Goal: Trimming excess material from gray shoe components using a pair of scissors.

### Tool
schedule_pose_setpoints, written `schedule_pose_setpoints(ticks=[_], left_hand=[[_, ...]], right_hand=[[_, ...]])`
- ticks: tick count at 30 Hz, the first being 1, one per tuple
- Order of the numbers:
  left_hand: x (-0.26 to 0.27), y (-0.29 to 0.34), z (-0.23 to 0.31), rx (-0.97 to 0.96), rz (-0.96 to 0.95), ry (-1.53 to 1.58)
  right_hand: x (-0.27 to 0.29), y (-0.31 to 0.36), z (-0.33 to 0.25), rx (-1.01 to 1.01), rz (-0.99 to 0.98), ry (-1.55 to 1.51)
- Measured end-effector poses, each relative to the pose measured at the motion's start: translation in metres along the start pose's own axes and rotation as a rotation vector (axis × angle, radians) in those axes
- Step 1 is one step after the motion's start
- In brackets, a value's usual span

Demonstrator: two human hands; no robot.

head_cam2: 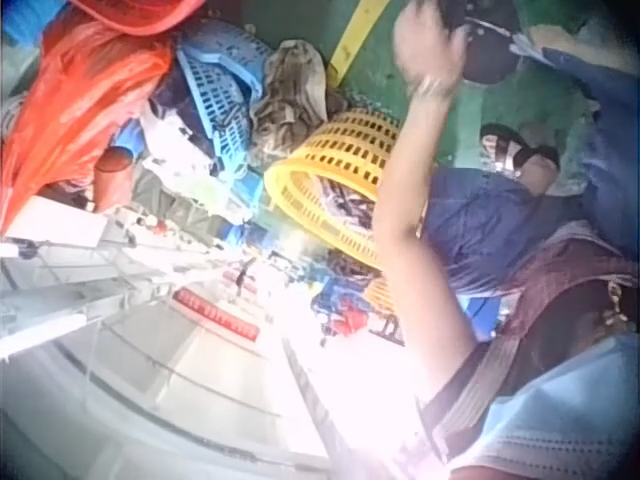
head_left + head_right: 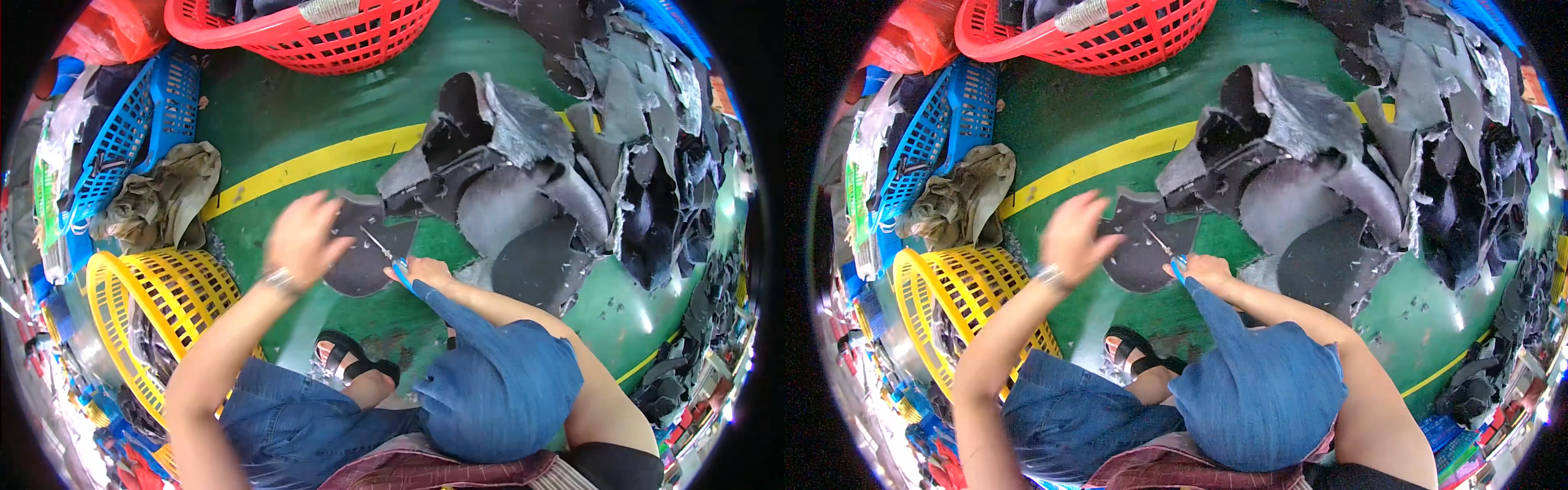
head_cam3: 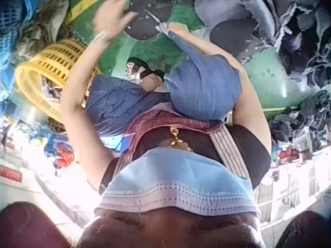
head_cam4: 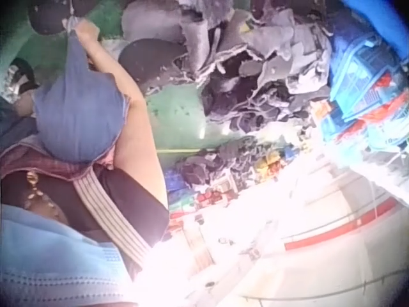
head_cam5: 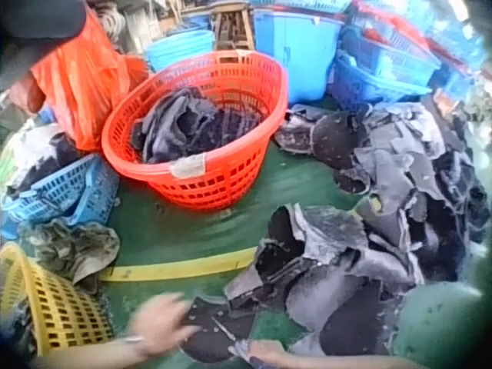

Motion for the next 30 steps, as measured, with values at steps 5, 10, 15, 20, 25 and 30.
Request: schedule_pose_setpoints(ticks=[5,10,15,20,25,30], left_hand=[[-0.146,-0.029,-0.034,0.118,-0.418,-0.039],[-0.110,0.017,-0.065,0.149,-0.465,0.188],[-0.069,0.071,-0.108,0.369,-0.487,0.306],[-0.059,0.093,-0.094,0.534,-0.388,0.420],[-0.057,0.102,-0.087,0.556,-0.351,0.418],[-0.047,0.099,-0.078,0.488,-0.240,0.331]], right_hand=[[0.001,0.016,0.003,0.102,-0.001,0.107],[0.079,0.075,0.070,0.053,0.525,-0.018],[0.086,0.077,0.055,0.221,0.378,-0.013],[-0.007,0.042,-0.019,0.274,-0.380,-0.296],[-0.032,0.039,-0.065,0.227,-0.592,-0.582],[-0.027,0.053,-0.074,0.213,-0.688,-0.606]])
Point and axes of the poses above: each hand's wrist, its own y-axis away from the middle knuckle, its own x-axis out of the back of the hand, z = x × y, the point moved 7 cm from there along -y, towards the middle knuckle, and after that the axes turned 6 degrees about -y, right-handed, at the moved point
